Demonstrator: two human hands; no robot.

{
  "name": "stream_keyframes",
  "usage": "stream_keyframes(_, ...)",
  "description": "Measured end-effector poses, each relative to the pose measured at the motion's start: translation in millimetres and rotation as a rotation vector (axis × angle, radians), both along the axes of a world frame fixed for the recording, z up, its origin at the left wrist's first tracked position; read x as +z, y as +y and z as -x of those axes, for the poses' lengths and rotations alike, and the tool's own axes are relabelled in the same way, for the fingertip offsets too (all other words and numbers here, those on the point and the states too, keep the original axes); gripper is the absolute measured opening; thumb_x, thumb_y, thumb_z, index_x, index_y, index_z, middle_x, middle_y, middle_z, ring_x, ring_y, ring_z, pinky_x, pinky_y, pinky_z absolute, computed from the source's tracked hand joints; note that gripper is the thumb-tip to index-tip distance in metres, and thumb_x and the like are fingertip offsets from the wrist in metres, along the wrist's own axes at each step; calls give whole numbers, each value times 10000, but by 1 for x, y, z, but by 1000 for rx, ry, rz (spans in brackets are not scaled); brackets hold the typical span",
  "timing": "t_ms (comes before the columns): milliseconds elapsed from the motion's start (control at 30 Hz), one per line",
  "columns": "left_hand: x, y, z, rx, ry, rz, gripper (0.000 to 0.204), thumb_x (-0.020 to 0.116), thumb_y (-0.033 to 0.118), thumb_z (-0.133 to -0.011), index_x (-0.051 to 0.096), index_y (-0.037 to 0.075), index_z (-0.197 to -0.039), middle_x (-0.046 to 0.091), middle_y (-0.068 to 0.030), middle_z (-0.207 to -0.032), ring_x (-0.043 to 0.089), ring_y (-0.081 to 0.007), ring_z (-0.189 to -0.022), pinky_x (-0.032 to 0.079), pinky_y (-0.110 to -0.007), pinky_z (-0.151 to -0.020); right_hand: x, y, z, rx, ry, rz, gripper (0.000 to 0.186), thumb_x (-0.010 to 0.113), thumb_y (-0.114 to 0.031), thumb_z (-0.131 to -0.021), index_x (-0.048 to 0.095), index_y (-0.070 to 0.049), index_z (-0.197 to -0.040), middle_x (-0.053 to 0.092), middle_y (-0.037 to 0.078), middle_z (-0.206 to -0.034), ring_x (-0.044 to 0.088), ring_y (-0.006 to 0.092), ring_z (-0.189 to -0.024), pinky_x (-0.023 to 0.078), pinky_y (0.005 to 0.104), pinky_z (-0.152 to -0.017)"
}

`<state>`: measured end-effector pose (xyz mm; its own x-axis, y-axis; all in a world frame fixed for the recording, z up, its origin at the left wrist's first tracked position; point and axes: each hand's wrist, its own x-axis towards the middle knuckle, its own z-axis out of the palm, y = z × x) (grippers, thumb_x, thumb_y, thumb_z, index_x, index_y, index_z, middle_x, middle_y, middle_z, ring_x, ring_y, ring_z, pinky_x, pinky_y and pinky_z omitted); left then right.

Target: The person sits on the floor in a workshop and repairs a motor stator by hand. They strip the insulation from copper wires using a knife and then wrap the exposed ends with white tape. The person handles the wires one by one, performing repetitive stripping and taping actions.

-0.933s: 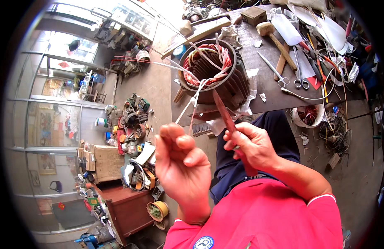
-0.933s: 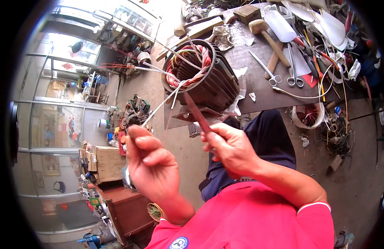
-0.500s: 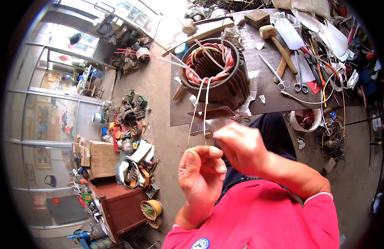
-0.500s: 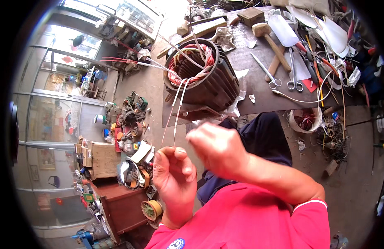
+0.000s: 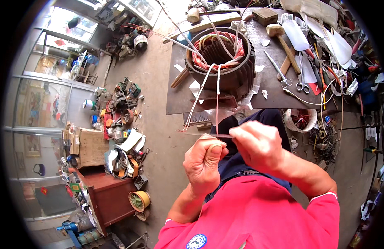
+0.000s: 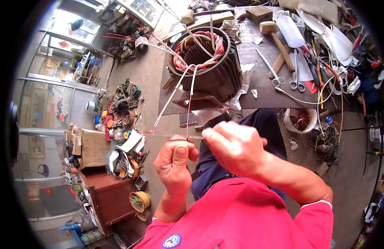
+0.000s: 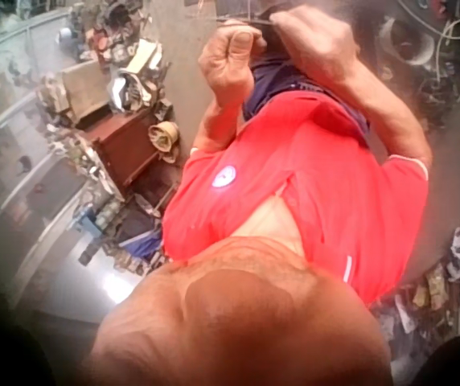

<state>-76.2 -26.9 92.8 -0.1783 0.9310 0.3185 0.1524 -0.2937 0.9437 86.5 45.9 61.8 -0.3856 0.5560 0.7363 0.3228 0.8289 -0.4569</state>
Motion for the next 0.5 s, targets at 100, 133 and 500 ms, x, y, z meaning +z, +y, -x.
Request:
stream_keyframes(100,-2,3,4,6,137,-70,235,643,182,-1041,638,-14,-910,640,-91,-774,581,-143,-667,455,-293,-581,-18,39,-11,-228,-116,87,118,687,-49,-839,608,-68,-923,571,90,-720,621,301,-620,519,404,-532)
stream_keyframes(133,-1,6,8,-3,245,-127,213,657,163,-1025,633,-6,-898,633,-89,-762,581,-158,-654,452,-299,-575,-9,37,-11,-244,-136,86,112,693,-62,-850,597,-70,-908,577,100,-729,624,324,-632,519,415,-533)
stream_keyframes(500,1,14,15,4,858,-397,124,745,76,-890,630,39,-861,604,-96,-733,583,-287,-595,472,-352,-539,11,16,-19,-89,-240,-7,114,677,-81,-807,604,-70,-895,544,85,-729,629,256,-635,498,381,-518)
